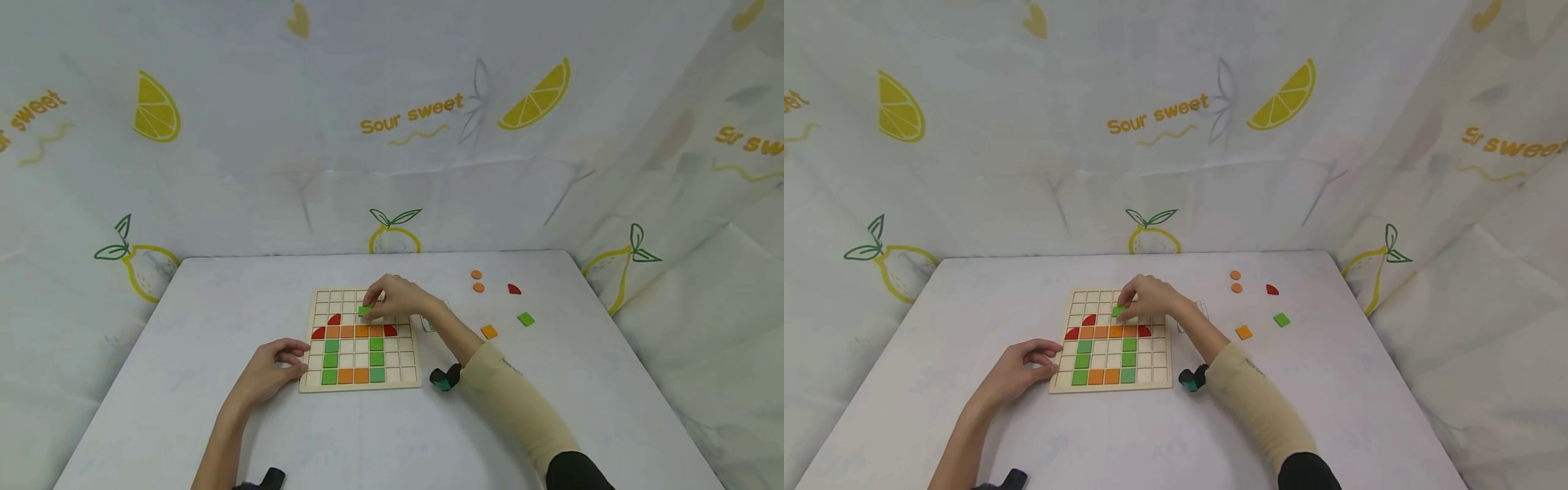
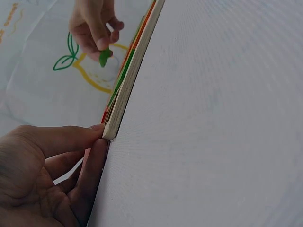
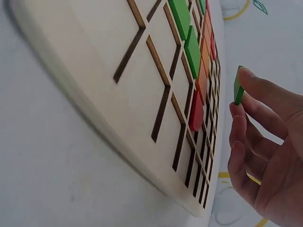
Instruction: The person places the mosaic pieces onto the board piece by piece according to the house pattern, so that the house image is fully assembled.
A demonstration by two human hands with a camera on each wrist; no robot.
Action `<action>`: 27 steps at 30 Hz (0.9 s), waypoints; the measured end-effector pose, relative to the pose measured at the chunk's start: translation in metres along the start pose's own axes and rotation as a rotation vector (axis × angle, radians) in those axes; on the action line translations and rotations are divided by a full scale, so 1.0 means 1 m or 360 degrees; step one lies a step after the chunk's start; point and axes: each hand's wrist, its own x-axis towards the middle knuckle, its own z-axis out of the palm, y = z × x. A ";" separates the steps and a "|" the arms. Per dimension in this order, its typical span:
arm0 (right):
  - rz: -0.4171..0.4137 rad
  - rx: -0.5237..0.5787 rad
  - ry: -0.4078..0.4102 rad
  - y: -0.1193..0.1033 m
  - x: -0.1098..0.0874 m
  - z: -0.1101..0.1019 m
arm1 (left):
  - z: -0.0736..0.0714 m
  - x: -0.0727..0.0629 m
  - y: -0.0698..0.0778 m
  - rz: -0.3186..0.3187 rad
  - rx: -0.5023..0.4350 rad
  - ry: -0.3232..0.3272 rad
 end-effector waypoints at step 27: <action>0.0110 -0.0106 -0.0013 -0.029 0.020 0.031 | -0.001 -0.001 0.002 -0.0003 -0.0028 -0.0012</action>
